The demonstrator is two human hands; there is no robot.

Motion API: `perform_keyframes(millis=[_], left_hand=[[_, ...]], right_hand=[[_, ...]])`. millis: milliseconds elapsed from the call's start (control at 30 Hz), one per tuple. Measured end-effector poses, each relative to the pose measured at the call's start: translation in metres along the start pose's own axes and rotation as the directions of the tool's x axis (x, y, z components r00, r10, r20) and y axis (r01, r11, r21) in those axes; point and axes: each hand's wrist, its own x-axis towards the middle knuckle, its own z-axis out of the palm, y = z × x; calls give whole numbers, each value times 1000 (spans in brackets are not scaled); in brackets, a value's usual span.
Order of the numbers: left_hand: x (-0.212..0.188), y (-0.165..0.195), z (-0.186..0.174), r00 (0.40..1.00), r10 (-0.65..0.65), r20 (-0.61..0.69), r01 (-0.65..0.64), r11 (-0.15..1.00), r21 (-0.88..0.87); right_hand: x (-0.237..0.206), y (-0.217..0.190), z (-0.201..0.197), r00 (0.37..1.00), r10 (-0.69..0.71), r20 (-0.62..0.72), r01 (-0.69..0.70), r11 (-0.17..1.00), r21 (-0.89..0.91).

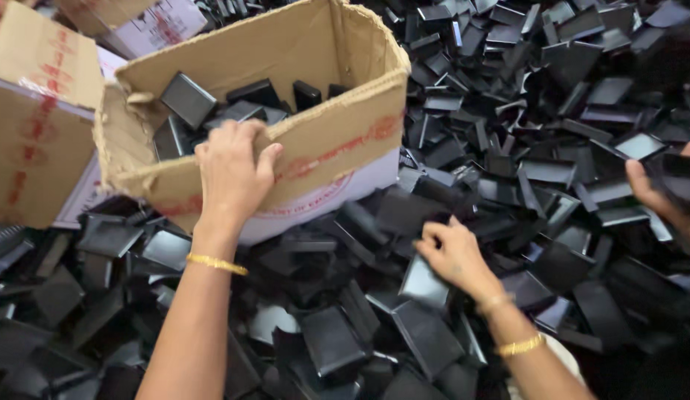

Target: The person sits on the floor in front of a large pile of black plastic parts and sorts them one at a time, turning each piece over in both hands before placing accepted pieces into an open cardboard box. Other workers around the pile perform the same sorting into their own boxes.

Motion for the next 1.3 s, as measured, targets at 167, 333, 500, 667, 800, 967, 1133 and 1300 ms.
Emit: perform_keyframes(millis=[167, 333, 500, 667, 800, 967, 1133, 1300], left_hand=[[-96, 84, -32, 996, -9, 90, 61, 798, -599], [-200, 135, -36, 851, -216, 478, 487, 665, -567], [-246, 129, -57, 778, -617, 118, 587, 647, -487], [-256, 155, -69, 841, -535, -84, 464, 793, -395], [-264, 199, -69, 869, -478, 126, 391, 509, -767], [-272, 206, -66, 824, -445, 349, 218, -320, -922], [-274, 201, -75, 867, -447, 220, 369, 279, -887], [-268, 217, -90, 931, -358, -66, 233, 725, -648]], right_hand=[[-63, -69, -35, 974, -212, 76, 195, 964, 181], [-101, -102, -48, 861, -371, 349, 358, 928, 106], [-128, -104, -42, 933, -339, 122, 314, 931, 188], [-157, -123, -9, 971, -139, -196, 205, 903, 377], [-177, -145, 9, 989, 53, -135, 108, 354, 929], [-185, -155, -4, 983, 134, 127, -95, -219, 971], [-177, -165, -13, 976, -50, 210, -203, -540, 817], [-179, -172, -23, 970, -144, 195, -242, -579, 779]])
